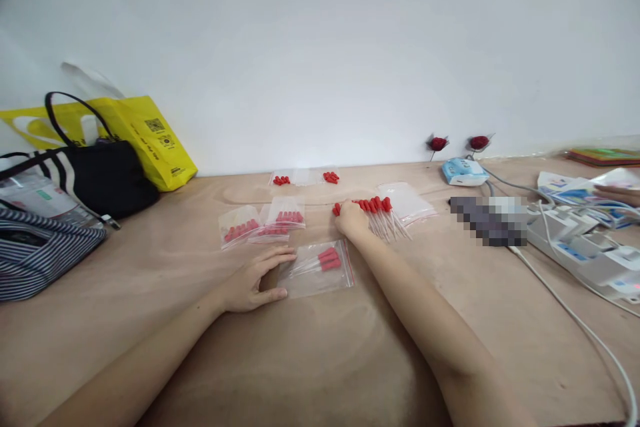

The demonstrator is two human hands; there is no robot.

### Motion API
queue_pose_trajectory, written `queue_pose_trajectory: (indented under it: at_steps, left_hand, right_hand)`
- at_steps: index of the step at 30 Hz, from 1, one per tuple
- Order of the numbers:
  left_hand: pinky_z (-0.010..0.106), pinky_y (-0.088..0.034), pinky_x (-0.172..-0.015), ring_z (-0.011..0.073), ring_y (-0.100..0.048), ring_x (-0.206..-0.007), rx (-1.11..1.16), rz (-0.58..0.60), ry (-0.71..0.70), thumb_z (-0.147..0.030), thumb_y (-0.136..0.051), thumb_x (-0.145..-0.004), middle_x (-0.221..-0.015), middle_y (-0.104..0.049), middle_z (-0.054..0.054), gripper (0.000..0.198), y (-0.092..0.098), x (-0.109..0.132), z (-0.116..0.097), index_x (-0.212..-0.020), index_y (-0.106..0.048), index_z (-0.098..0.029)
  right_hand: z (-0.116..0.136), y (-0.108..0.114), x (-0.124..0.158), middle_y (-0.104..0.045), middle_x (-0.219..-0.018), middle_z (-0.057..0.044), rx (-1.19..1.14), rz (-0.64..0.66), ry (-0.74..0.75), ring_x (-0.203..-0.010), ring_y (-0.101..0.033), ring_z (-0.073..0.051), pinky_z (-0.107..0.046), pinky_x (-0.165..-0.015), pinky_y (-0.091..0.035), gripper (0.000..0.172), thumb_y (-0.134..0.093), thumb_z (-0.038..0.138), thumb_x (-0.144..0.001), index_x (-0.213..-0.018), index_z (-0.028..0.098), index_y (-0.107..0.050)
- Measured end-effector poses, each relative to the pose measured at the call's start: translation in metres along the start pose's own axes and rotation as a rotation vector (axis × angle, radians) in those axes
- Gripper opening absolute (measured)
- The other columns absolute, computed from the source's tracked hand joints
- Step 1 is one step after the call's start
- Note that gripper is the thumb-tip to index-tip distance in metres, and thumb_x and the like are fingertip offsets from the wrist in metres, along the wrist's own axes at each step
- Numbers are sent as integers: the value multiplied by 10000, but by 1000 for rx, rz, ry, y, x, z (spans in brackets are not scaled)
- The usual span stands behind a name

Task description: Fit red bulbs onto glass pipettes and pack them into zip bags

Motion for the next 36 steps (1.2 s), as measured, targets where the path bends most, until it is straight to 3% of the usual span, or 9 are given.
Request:
queue_pose_trajectory:
  at_steps: [4, 7, 9, 11, 14, 23, 29, 36]
  left_hand:
    - [432, -287, -1026, 257, -327, -1245, 5, 1, 9, -467, -547, -746, -1348, -378, 79, 568, 0, 0, -1, -1238, -417, -217]
    - [434, -273, -1034, 253, -309, -1256, 10, 3, 10, -459, -543, -753, -1352, -375, 73, 571, 1, 1, -2, -1251, -400, -219]
    - [434, -270, -1036, 251, -303, -1259, 12, 7, 11, -463, -539, -756, -1352, -376, 73, 571, 1, 1, -3, -1251, -400, -216]
    - [434, -268, -1037, 252, -301, -1260, 12, 14, 16, -465, -542, -753, -1353, -374, 77, 574, 1, 1, -3, -1249, -404, -210]
    - [438, -264, -1038, 255, -299, -1261, 16, 20, 23, -453, -553, -749, -1353, -376, 75, 575, 1, 1, -4, -1248, -407, -208]
    - [434, -261, -1042, 251, -285, -1268, 2, 24, 19, -458, -541, -758, -1360, -361, 80, 585, 1, 1, -3, -1261, -393, -198]
    - [433, -275, -1036, 257, -299, -1259, 7, 8, 11, -457, -539, -757, -1346, -381, 72, 579, 2, 0, -4, -1258, -392, -208]
    - [425, -268, -1042, 244, -287, -1268, 9, 25, 40, -455, -527, -765, -1354, -370, 69, 580, 2, 1, -4, -1268, -378, -207]
  right_hand:
    - [-3, 14, 6, -625, -872, -141, -36, -18, 36, -850, -591, -235, -301, -685, -439, 287, -505, 165, -717, -1001, 130, -525]
    - [-12, 30, 19, -613, -769, -68, -151, -30, 121, -746, -596, -194, -288, -660, -450, 444, -470, 187, -738, -1174, 131, -406]
    - [-23, 37, 33, -563, -675, -5, -438, -39, 151, -593, -575, -169, -288, -563, -459, 552, -484, 233, -724, -1245, 155, -322]
    - [-37, 37, 49, -504, -609, 44, -707, -31, 87, -466, -529, -145, -278, -455, -444, 608, -486, 272, -712, -1275, 192, -269]
    - [-52, 29, 69, -471, -581, 69, -901, -15, 4, -428, -511, -127, -272, -424, -455, 624, -525, 298, -684, -1253, 208, -283]
    - [-66, 35, 74, -486, -591, 80, -1017, -192, -37, -453, -523, -110, -252, -438, -468, 631, -593, 354, -649, -1189, 212, -300]
    - [-62, 25, 78, -521, -566, 87, -1167, -102, -90, -467, -554, -121, -263, -469, -490, 576, -632, 398, -628, -1075, 227, -312]
    - [-62, 23, 89, -598, -638, 42, -1315, 158, -150, -497, -576, -109, -239, -479, -493, 452, -632, 383, -636, -963, 235, -358]
Point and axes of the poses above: each hand's wrist, its own x-axis away from the middle knuckle, its own y-axis out of the back of the hand, z = x × y, the point moved 4 cm from there along -x, towards the middle knuckle
